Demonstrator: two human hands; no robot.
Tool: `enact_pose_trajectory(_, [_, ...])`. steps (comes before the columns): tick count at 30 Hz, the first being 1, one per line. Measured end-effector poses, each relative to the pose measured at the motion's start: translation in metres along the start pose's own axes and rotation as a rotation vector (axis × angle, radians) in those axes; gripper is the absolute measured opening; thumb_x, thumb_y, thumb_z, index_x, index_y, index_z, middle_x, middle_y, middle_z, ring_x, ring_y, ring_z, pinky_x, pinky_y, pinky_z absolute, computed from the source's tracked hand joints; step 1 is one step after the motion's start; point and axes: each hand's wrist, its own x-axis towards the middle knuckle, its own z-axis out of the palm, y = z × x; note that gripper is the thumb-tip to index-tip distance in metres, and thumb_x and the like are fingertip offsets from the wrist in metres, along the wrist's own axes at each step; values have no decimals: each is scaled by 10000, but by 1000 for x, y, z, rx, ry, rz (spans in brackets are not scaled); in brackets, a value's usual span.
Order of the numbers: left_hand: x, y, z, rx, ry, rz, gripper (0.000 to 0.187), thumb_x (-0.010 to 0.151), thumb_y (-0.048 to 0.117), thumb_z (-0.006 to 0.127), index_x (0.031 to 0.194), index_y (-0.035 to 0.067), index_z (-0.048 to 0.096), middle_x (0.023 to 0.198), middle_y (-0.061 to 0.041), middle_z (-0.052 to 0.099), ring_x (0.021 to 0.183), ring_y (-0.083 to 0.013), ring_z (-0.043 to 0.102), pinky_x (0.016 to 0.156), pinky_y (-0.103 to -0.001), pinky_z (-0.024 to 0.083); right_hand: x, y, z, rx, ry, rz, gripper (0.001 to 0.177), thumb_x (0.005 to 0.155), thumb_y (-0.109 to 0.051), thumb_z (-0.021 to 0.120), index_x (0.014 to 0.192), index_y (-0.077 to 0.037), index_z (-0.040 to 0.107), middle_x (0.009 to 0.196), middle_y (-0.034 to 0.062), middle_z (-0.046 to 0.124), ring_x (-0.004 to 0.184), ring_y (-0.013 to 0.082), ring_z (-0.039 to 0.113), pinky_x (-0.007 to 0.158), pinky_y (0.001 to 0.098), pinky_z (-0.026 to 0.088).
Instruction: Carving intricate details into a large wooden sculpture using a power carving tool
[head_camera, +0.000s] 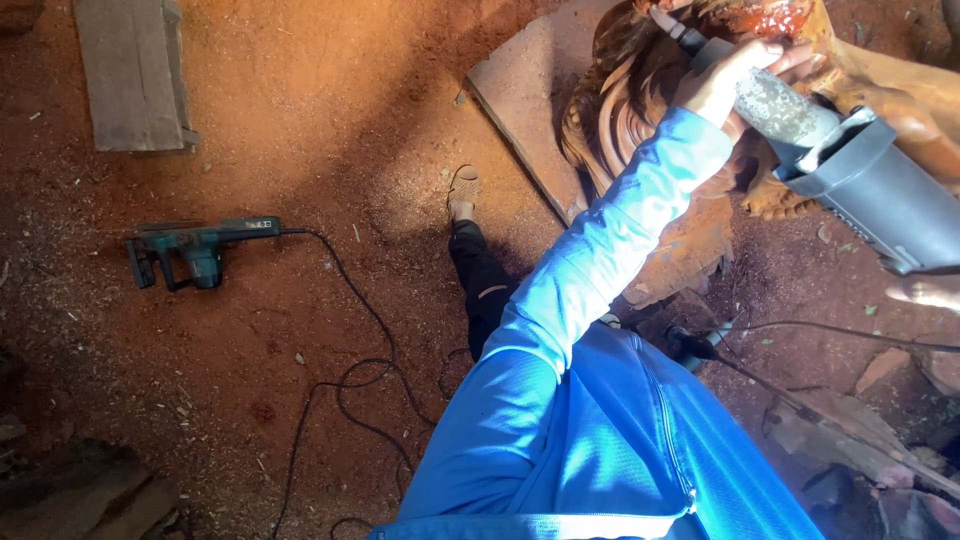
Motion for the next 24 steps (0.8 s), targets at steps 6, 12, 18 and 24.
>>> enact_pose_trajectory(6, [-11,10,-16,537,-114,200,354,1097,145,537,1263,-71,763,1282,-244,760,1208,-327,685,1092,-444,507,-19,-69,51,22,25,-5,1186,641,-211,845,1648,-191,219,1537,194,478,1266,367,566,1061,486,441])
enact_pose_trajectory(12, [-80,38,8,333,-245,99,404,1189,162,442,1520,-20,589,1611,-187,537,1508,-328,512,1327,-508,358,-16,-160,94,16,49,-36,1187,642,-204,844,1649,-183,216,1543,194,469,1270,361,560,1061,482,436])
enact_pose_trajectory(18, [-39,62,-39,181,-207,115,450,944,-21,785,1346,-171,648,1392,-327,618,1230,-492,625,1036,-639,535,-18,-131,157,43,92,-31,1187,644,-199,844,1649,-176,214,1548,193,462,1273,357,555,1061,478,432])
enact_pose_trajectory(24, [-44,87,-19,354,-78,-12,431,977,36,639,1388,-89,622,1519,-185,542,1372,-360,506,1024,-579,596,-14,-140,180,134,157,-101,1106,689,-224,828,1624,-111,249,1417,233,556,1203,348,597,1012,484,463])
